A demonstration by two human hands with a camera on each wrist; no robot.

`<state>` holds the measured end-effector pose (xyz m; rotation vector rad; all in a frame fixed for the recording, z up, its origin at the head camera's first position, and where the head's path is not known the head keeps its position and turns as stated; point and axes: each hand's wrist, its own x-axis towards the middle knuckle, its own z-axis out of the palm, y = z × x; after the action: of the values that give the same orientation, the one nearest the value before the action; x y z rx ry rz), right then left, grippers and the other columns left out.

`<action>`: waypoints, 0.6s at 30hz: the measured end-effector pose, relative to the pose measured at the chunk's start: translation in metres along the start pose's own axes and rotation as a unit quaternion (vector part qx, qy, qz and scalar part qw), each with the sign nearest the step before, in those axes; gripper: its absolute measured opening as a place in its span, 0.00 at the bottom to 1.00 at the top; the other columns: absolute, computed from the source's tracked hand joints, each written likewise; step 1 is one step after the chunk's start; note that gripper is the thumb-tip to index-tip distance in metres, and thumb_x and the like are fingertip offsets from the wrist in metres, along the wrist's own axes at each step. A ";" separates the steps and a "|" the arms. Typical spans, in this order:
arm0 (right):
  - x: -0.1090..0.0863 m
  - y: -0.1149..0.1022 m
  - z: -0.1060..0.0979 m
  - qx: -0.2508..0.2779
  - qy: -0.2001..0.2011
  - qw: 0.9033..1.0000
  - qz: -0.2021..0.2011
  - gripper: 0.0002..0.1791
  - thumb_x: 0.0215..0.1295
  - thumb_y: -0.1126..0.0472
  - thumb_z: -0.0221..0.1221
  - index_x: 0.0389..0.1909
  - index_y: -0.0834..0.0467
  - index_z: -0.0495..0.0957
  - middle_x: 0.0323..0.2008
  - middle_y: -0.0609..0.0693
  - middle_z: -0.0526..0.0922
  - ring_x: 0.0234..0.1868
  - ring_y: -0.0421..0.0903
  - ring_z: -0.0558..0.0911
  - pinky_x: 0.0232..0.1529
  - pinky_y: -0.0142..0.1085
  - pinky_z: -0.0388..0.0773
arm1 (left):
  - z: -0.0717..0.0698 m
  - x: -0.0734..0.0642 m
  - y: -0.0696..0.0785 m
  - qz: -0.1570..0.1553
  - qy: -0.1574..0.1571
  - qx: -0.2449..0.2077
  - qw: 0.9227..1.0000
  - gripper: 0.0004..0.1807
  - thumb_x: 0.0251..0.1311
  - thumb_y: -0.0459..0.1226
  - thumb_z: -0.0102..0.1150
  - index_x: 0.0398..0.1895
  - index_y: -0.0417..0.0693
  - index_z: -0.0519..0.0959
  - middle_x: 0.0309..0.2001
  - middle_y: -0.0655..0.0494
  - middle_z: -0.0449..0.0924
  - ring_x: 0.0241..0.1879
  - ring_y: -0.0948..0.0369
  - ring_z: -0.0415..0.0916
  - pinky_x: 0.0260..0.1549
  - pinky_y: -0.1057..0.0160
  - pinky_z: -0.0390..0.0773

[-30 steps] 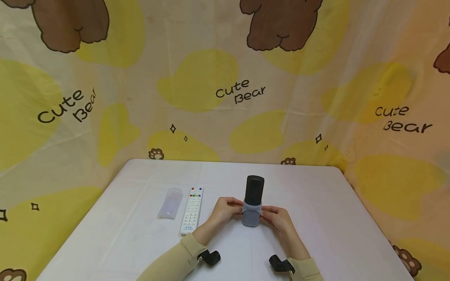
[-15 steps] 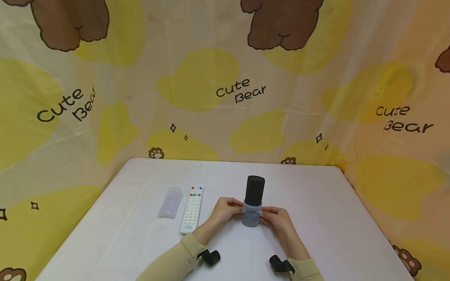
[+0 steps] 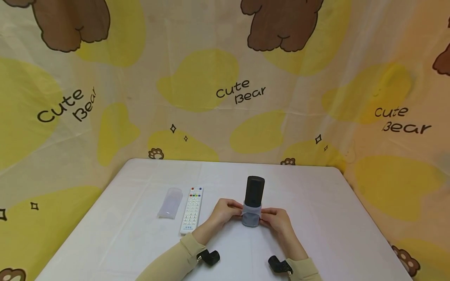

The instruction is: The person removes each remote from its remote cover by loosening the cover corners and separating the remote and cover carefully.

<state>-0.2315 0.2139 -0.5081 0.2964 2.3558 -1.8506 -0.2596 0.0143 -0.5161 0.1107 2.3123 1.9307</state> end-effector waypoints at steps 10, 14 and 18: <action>-0.002 -0.005 -0.001 -0.065 0.013 0.998 -0.003 0.16 0.57 0.64 0.62 0.45 0.69 0.80 0.42 0.60 0.84 0.34 0.40 0.80 0.35 0.28 0.80 | 0.000 0.001 0.003 0.000 0.007 0.004 1.000 0.06 0.43 0.26 0.67 0.28 0.37 0.85 0.26 0.50 0.85 0.22 0.66 0.78 0.26 0.68 0.81; -0.003 -0.007 -0.002 -0.058 0.009 0.998 -0.001 0.17 0.58 0.63 0.62 0.46 0.70 0.80 0.40 0.59 0.85 0.34 0.40 0.81 0.35 0.28 0.80 | 0.000 0.002 0.004 0.002 0.008 0.007 1.000 0.06 0.42 0.27 0.67 0.28 0.38 0.85 0.26 0.51 0.85 0.21 0.67 0.77 0.25 0.70 0.79; -0.003 -0.009 -0.002 -0.020 -0.002 1.000 -0.001 0.17 0.59 0.65 0.60 0.47 0.72 0.78 0.38 0.56 0.85 0.31 0.40 0.81 0.35 0.30 0.82 | 0.000 0.002 0.007 0.008 0.010 0.009 1.000 0.07 0.41 0.27 0.67 0.28 0.39 0.85 0.26 0.50 0.85 0.21 0.67 0.77 0.25 0.70 0.78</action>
<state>-0.2305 0.2135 -0.4986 0.2856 2.3871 -1.8018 -0.2620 0.0155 -0.5097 0.1125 2.3491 1.9263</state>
